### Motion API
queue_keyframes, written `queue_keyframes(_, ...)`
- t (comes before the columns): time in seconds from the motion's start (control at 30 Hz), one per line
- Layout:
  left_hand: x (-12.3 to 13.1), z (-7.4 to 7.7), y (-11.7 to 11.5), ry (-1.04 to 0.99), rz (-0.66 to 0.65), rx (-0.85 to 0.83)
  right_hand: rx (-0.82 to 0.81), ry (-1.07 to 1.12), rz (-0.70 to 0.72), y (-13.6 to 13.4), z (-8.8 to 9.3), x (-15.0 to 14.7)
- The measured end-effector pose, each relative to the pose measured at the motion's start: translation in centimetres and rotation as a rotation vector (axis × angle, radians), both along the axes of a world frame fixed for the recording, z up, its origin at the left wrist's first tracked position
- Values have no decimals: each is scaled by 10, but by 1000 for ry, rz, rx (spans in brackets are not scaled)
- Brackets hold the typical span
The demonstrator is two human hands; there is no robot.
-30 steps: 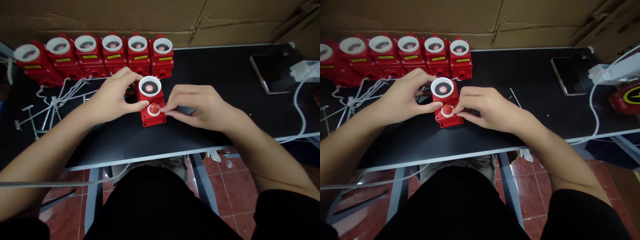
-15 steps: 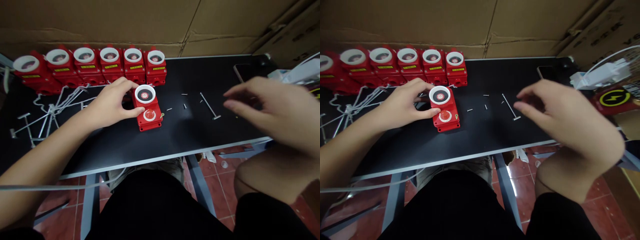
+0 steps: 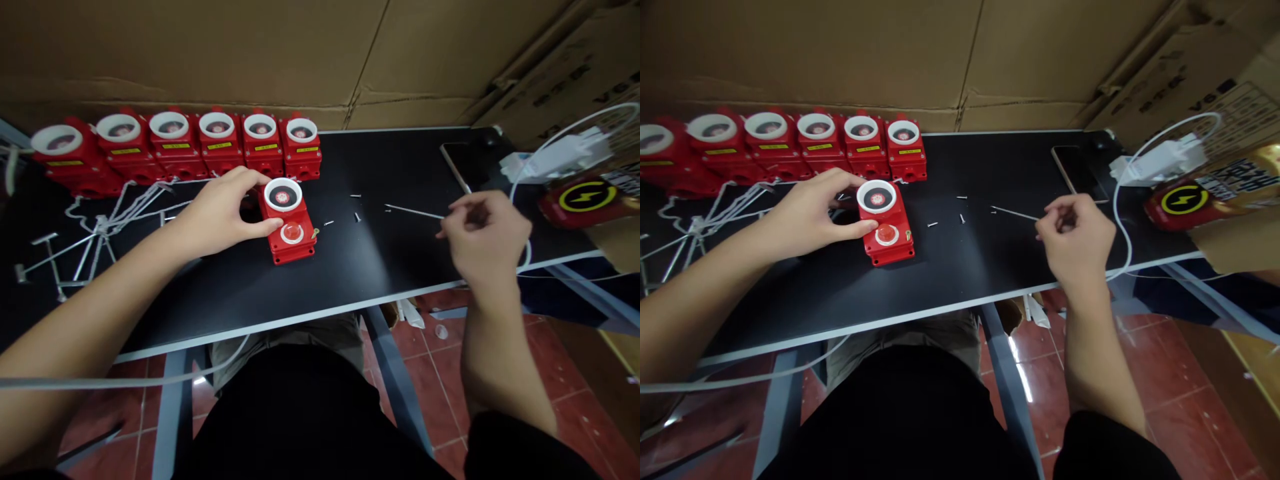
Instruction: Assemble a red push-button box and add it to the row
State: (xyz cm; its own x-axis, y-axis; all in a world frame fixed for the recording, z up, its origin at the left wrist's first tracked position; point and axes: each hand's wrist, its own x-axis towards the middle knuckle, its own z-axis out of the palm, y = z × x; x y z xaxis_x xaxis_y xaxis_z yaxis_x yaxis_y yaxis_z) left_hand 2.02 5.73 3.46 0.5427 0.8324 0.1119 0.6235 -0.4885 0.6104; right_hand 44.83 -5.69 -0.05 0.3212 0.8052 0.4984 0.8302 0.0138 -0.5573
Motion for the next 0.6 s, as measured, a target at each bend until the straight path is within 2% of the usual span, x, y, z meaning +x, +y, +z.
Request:
queue_keyframes(0.1, -1, -2, 1, -4, -1, 12, 20, -26, 47, 29, 11, 5)
queue_keyframes(0.2, -2, -4, 2, -14, -8, 21, -39, -91, 95, 47, 16, 7)
queue_keyframes(0.3, -3, -4, 2, -18, -13, 23, -184, -180, 190, 52, 11, 13)
queue_keyframes(0.4, -2, -4, 1, -13, -17, 21, -254, -212, 265, 53, -3, 25)
queue_keyframes(0.5, 0, -5, -2, -17, -24, 23, -197, -266, 314, 55, -12, 33)
queue_keyframes(0.6, 2, -6, -5, -32, -24, 17, -36, -360, 309, 54, 2, 17)
